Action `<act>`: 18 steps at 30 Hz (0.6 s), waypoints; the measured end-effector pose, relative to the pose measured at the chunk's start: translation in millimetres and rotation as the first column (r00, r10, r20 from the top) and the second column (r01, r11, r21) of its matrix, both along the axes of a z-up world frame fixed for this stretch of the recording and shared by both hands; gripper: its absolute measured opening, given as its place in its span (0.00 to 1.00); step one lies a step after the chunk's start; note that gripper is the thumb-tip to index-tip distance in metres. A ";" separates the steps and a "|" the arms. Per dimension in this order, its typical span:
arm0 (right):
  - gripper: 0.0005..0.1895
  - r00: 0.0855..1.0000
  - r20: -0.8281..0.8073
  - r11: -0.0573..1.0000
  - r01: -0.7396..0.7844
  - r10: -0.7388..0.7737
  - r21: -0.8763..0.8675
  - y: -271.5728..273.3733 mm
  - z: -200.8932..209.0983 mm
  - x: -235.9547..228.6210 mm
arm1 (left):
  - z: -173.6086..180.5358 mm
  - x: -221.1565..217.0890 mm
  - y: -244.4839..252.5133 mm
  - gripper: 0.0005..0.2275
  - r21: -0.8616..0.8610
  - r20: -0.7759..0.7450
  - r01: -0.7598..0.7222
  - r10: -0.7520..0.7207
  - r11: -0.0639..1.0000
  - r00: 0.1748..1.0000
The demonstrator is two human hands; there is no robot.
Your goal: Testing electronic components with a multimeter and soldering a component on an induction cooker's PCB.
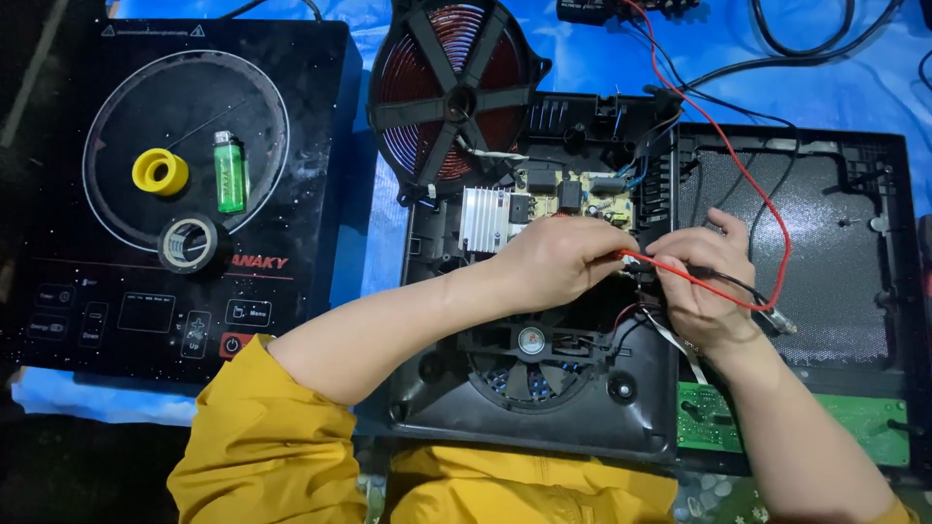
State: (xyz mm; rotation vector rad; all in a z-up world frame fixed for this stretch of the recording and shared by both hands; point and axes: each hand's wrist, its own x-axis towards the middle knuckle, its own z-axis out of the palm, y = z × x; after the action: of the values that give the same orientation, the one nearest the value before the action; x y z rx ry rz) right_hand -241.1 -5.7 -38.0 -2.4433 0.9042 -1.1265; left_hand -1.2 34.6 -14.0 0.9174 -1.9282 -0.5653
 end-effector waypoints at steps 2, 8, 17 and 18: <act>0.16 1.000 0.000 1.000 -0.002 0.002 0.012 -0.6 -1.2 -0.1 | -0.2 0.3 -0.1 0.07 0.003 -0.004 0.013 -0.013 1.000 1.000; 0.14 1.000 0.015 0.999 0.012 -0.013 0.051 0.8 0.9 2.8 | -6.9 -2.6 -0.6 0.07 -0.032 -0.010 -0.005 0.005 0.999 1.000; 0.14 0.999 0.012 0.997 0.050 -0.051 0.057 -6.0 -15.7 0.8 | -19.8 -0.9 -4.1 0.07 -0.087 0.057 -0.026 0.031 0.996 0.998; 0.14 0.999 0.014 0.997 0.050 -0.050 0.056 -6.6 -16.9 1.1 | -16.1 1.3 -4.7 0.07 -0.088 0.059 -0.026 0.031 0.996 0.998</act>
State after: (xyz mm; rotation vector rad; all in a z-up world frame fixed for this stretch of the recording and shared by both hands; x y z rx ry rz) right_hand -240.0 -12.3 -54.9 -2.3771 0.9839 -1.1197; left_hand 0.1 29.9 -30.1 0.9143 -1.9744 -0.4377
